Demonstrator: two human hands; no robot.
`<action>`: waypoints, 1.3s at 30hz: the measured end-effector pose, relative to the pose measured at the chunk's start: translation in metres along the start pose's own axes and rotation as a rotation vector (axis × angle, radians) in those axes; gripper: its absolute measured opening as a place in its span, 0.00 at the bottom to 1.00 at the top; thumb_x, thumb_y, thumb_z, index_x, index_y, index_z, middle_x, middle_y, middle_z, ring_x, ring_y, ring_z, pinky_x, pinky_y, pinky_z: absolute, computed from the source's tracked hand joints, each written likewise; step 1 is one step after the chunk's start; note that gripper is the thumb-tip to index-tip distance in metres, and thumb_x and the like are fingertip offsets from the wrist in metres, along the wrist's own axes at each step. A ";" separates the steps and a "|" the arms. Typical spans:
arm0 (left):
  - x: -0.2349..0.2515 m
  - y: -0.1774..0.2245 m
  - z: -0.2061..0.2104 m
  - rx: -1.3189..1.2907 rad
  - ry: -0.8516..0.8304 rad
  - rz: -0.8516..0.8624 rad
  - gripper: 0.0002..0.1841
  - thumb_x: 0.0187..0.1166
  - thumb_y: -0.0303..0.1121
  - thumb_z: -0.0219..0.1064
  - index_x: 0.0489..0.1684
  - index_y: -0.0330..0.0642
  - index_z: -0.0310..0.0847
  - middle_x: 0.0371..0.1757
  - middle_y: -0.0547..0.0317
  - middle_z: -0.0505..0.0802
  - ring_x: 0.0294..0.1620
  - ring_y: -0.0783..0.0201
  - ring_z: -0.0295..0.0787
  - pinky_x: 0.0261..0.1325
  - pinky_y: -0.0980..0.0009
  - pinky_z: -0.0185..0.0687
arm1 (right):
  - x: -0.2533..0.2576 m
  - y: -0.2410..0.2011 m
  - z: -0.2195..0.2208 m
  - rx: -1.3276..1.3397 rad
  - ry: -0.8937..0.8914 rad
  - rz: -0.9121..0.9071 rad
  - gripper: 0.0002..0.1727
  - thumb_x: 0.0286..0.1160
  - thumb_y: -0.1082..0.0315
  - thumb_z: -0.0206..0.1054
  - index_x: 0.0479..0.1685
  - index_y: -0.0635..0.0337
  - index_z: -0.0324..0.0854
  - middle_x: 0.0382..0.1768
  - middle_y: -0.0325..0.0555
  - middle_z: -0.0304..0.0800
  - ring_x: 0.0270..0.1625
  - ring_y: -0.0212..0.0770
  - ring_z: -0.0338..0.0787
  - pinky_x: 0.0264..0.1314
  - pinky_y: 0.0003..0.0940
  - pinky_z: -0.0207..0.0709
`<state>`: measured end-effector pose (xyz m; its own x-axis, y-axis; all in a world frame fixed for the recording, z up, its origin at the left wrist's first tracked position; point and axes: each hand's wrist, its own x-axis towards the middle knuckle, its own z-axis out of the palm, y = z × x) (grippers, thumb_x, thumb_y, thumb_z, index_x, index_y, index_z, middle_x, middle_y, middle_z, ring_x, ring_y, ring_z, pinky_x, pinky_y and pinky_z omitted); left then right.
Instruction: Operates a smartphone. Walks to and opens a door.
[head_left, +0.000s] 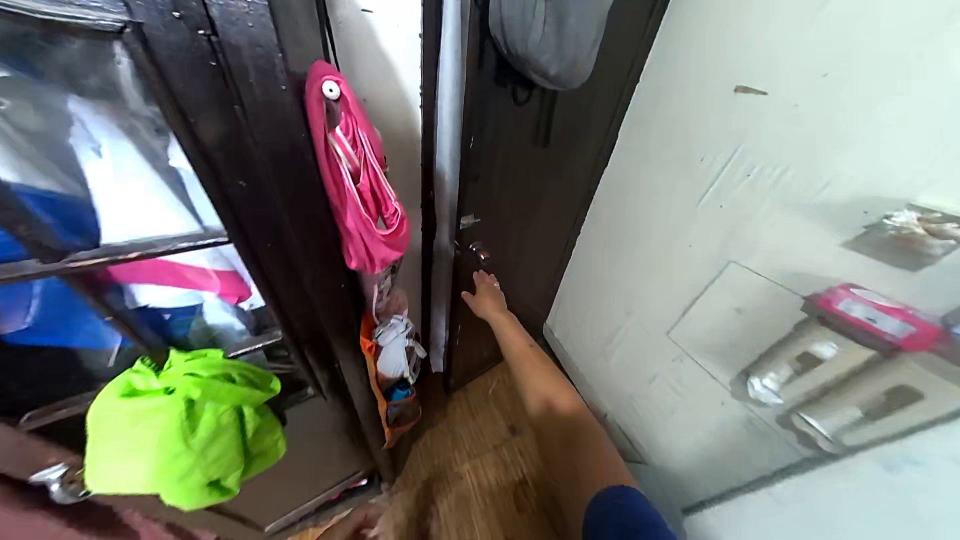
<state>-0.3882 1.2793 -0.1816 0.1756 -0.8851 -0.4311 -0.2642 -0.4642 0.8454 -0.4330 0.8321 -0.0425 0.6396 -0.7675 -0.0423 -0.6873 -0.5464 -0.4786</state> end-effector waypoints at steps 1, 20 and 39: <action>0.019 0.016 -0.006 -0.055 0.021 0.070 0.29 0.86 0.44 0.66 0.79 0.33 0.71 0.72 0.37 0.85 0.71 0.47 0.85 0.77 0.49 0.77 | 0.022 -0.001 0.000 -0.021 0.004 0.011 0.39 0.86 0.51 0.63 0.93 0.58 0.58 0.95 0.53 0.51 0.96 0.60 0.46 0.93 0.64 0.48; 0.297 0.238 -0.050 -0.542 0.604 0.557 0.30 0.86 0.42 0.61 0.82 0.33 0.65 0.79 0.44 0.80 0.79 0.56 0.78 0.79 0.61 0.77 | 0.187 0.097 0.012 0.039 0.052 -0.149 0.22 0.84 0.63 0.64 0.76 0.45 0.81 0.83 0.53 0.71 0.79 0.55 0.79 0.79 0.52 0.76; 0.522 0.374 -0.014 -0.464 0.521 0.810 0.28 0.89 0.42 0.56 0.80 0.29 0.69 0.83 0.39 0.76 0.85 0.54 0.70 0.86 0.58 0.68 | -0.058 0.360 -0.061 0.729 0.613 0.121 0.15 0.70 0.80 0.63 0.47 0.92 0.75 0.39 0.56 0.90 0.43 0.28 0.89 0.46 0.19 0.83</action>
